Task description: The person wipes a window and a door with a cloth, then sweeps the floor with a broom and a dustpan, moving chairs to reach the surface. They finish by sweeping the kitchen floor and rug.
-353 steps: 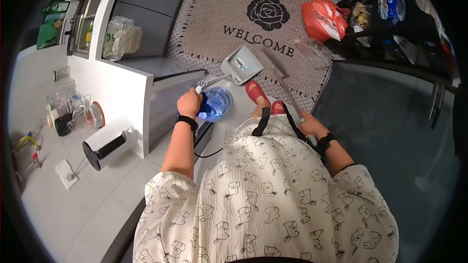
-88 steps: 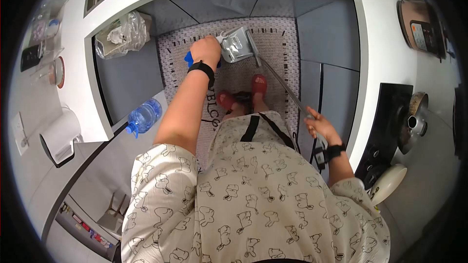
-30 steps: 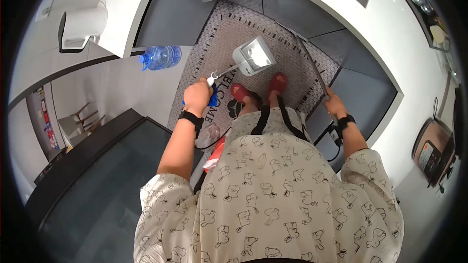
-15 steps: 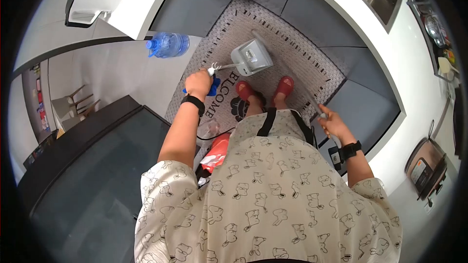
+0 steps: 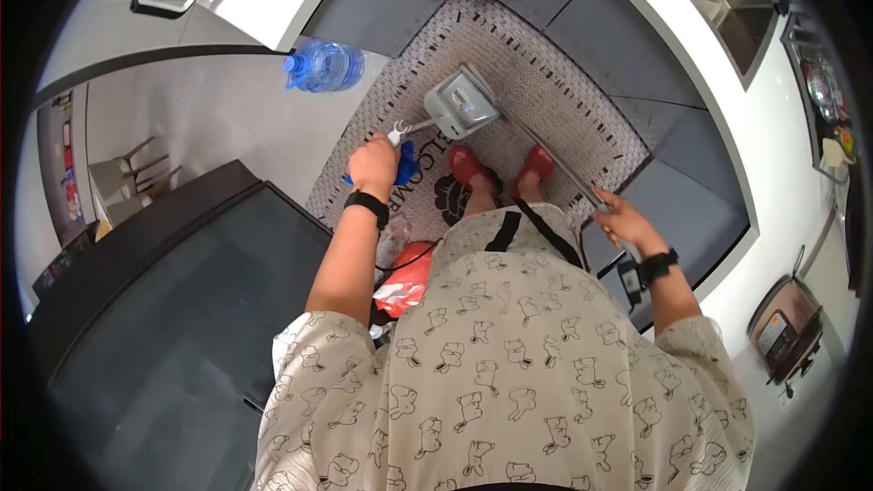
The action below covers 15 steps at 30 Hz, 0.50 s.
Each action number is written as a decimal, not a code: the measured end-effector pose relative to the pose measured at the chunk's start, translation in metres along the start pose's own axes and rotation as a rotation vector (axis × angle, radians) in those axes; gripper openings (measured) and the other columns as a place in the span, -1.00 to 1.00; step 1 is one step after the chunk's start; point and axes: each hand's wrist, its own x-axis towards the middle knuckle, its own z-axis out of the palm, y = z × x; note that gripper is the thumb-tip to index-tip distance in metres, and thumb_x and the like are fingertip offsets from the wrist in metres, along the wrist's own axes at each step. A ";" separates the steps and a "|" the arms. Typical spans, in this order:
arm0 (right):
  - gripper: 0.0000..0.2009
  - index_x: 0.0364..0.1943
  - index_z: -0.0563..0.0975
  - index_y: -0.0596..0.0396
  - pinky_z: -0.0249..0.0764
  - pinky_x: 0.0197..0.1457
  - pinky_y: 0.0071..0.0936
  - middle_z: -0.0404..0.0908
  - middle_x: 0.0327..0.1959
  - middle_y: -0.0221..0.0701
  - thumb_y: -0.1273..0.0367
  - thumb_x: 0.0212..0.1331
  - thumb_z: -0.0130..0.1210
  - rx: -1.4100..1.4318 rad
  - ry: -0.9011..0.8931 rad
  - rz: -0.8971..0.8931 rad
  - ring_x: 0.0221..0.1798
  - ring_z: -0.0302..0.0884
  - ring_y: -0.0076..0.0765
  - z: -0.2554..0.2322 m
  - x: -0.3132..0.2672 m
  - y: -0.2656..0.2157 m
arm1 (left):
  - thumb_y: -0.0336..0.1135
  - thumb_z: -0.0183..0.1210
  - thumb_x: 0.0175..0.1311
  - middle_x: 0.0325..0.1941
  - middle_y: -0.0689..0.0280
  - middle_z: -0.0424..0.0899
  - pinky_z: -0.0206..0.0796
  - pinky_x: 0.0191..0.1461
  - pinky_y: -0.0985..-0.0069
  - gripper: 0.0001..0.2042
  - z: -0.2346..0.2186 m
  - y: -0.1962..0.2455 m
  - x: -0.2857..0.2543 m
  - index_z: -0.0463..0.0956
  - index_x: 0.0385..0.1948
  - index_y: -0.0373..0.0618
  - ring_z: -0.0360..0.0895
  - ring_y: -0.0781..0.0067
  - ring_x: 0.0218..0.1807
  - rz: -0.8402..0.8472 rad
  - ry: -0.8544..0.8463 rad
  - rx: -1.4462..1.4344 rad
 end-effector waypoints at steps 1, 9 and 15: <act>-0.42 0.21 0.14 0.03 0.24 -0.71 -0.54 0.29 -0.76 -0.50 0.41 0.01 -0.03 -0.012 0.000 -0.001 -0.80 0.19 -0.57 -0.002 -0.004 -0.001 | -0.11 0.04 0.06 -0.45 0.09 0.58 0.39 -0.32 0.28 -0.71 0.002 -0.005 0.000 0.40 -0.41 -0.19 0.56 0.12 -0.39 0.011 -0.017 -0.005; -0.38 0.17 0.11 0.19 0.40 -0.16 -0.23 0.47 -0.31 0.11 0.49 -0.14 -0.10 -0.795 0.376 -0.238 -0.24 0.48 0.09 -0.010 0.073 0.001 | -0.23 0.01 0.05 -0.52 0.07 0.58 0.41 -0.35 0.31 -0.77 0.009 0.014 -0.008 0.42 -0.43 -0.23 0.56 0.10 -0.43 0.059 0.038 -0.069; -0.45 0.13 0.24 0.06 0.38 -0.47 -0.37 0.51 -0.46 -0.07 0.39 -0.08 -0.02 -0.511 0.094 0.082 -0.62 0.47 -0.26 -0.007 -0.031 -0.020 | -0.17 0.07 0.02 -0.52 0.09 0.57 0.38 -0.39 0.28 -0.76 0.022 0.011 -0.006 0.44 -0.49 -0.19 0.55 0.12 -0.45 0.018 0.066 -0.161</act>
